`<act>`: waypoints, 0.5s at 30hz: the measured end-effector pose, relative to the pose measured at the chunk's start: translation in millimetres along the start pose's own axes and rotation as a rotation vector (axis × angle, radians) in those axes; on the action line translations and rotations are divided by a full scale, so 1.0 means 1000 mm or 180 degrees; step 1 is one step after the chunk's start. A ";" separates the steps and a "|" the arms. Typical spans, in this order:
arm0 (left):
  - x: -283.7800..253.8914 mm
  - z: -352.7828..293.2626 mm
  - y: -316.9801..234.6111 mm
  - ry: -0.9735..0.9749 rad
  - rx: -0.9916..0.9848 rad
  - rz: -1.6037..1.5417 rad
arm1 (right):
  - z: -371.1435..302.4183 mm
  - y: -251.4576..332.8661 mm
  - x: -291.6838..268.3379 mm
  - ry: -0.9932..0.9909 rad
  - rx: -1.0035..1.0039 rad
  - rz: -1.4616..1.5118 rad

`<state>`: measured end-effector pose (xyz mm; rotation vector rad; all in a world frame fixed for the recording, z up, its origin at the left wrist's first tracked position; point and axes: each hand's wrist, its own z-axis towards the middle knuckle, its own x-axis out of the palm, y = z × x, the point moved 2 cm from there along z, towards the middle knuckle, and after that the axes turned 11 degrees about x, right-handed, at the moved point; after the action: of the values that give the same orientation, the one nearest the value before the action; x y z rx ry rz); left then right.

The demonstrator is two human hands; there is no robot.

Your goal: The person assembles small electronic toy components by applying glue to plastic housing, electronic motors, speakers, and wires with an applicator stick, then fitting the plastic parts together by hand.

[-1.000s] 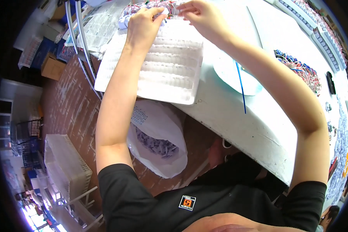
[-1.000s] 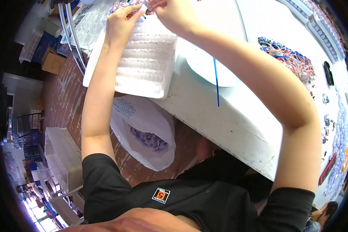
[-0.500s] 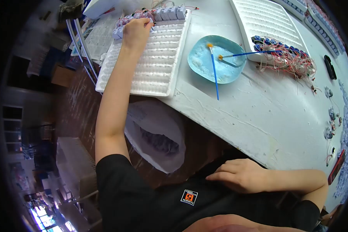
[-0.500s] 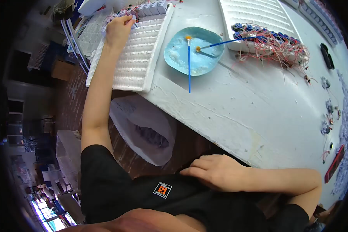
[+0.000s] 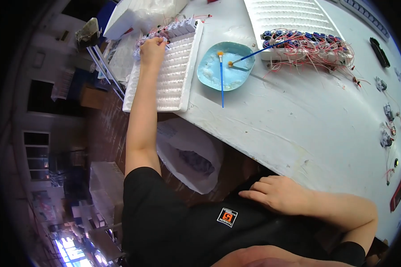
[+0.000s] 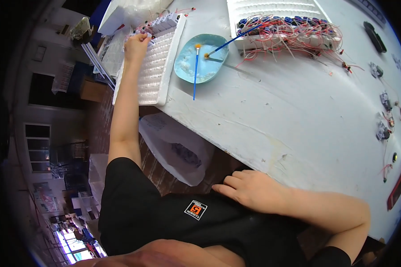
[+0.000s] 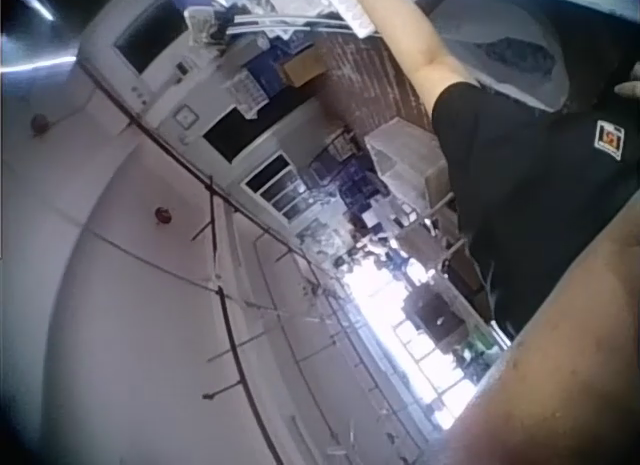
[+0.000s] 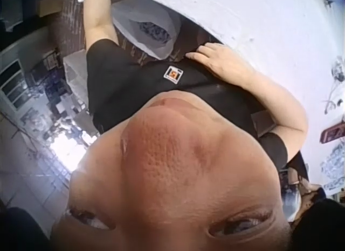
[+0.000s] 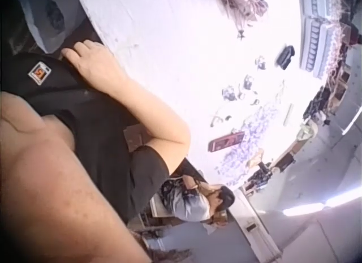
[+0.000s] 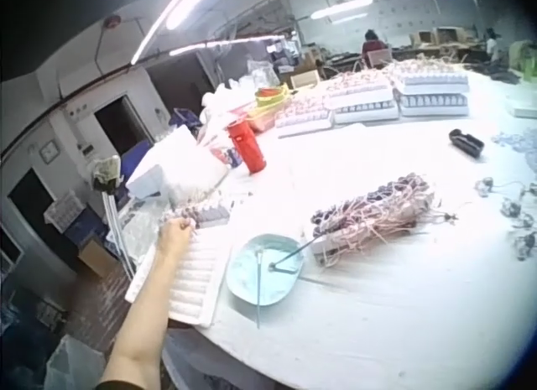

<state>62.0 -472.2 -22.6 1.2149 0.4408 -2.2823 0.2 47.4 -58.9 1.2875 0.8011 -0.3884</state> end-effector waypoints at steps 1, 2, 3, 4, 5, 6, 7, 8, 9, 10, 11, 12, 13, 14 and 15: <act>0.000 -0.001 -0.002 -0.0018 0.0013 0.0011 | 0.000 -0.003 0.004 0.0057 -0.0068 -0.0131; -0.001 -0.003 -0.003 -0.0035 0.0022 0.0031 | 0.001 -0.006 0.007 0.0116 -0.0140 -0.0268; -0.003 -0.006 -0.003 -0.0059 0.0019 0.0058 | 0.001 -0.007 0.008 0.0109 -0.0166 -0.0292; -0.007 -0.009 -0.003 -0.0093 0.0014 0.0083 | 0.002 -0.007 0.010 0.0182 -0.0199 -0.0448; -0.013 -0.011 -0.001 -0.0066 0.0124 0.0019 | 0.002 -0.008 0.012 0.0255 -0.0238 -0.0605; -0.018 -0.011 -0.001 -0.0034 0.0240 -0.0053 | 0.002 -0.010 0.014 0.0246 -0.0268 -0.0631; -0.026 -0.013 -0.016 -0.0044 0.0258 -0.0072 | 0.001 -0.013 0.018 0.0213 -0.0217 -0.0685; -0.040 -0.020 -0.029 -0.0438 0.0322 -0.0055 | 0.000 -0.016 0.020 0.0181 -0.0172 -0.0736; -0.064 -0.032 -0.045 -0.0825 0.0378 -0.0009 | 0.001 -0.015 0.021 0.0172 -0.0187 -0.0733; -0.092 -0.047 -0.059 -0.1018 0.0373 -0.0234 | 0.004 -0.014 0.022 0.0251 -0.0211 -0.0840; -0.117 -0.065 -0.077 -0.1228 0.0364 -0.0482 | 0.005 -0.011 0.022 0.0339 -0.0217 -0.0970; -0.128 -0.083 -0.098 -0.1251 0.0232 -0.0690 | 0.003 -0.011 0.022 0.0347 -0.0212 -0.1004; -0.138 -0.103 -0.122 -0.1278 0.0101 -0.0874 | 0.002 -0.011 0.021 0.0238 -0.0266 -0.1003; -0.144 -0.125 -0.154 -0.1175 0.0062 -0.1144 | 0.001 -0.012 0.020 0.0136 -0.0312 -0.1008; -0.148 -0.146 -0.181 -0.1070 0.0296 -0.1193 | 0.000 -0.011 0.019 0.0151 -0.0334 -0.1056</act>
<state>124.1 -208.9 29.2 0.8134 0.4700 -2.7901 5.4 47.4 -80.0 1.0702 1.0659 -0.5740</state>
